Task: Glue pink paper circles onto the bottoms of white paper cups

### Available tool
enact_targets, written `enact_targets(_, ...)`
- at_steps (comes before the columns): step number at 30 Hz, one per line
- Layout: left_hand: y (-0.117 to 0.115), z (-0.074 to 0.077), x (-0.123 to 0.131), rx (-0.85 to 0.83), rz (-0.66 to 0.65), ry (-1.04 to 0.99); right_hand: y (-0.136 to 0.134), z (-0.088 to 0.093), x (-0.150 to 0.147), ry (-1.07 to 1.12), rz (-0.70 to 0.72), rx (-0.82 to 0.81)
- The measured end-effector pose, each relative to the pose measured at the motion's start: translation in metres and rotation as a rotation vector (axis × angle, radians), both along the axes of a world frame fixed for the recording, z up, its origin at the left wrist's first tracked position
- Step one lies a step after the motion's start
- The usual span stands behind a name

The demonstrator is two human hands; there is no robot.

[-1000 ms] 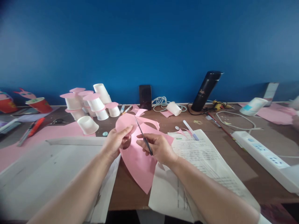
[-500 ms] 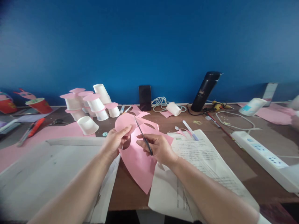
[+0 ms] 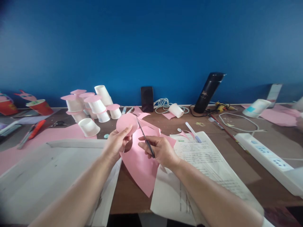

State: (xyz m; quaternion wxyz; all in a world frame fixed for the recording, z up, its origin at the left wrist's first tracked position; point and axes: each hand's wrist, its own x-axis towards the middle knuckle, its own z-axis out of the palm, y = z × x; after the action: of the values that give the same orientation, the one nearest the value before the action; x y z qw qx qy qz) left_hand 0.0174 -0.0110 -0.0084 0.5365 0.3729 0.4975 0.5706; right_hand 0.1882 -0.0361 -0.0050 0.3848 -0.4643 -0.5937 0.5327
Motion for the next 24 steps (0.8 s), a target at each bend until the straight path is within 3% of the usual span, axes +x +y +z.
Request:
enact_targets(14, -0.0013, -0.0058, -0.0022, 0.044, -0.033, 0.221, 0.0033, -0.0021, 0.0014, -0.036, 0.003, -0.022)
enact_targets(24, 0.0009, -0.0068, -0.0020, 0.012, -0.073, 0.120, 0.0024, -0.0003, 0.0025, -0.039, 0.004, 0.017)
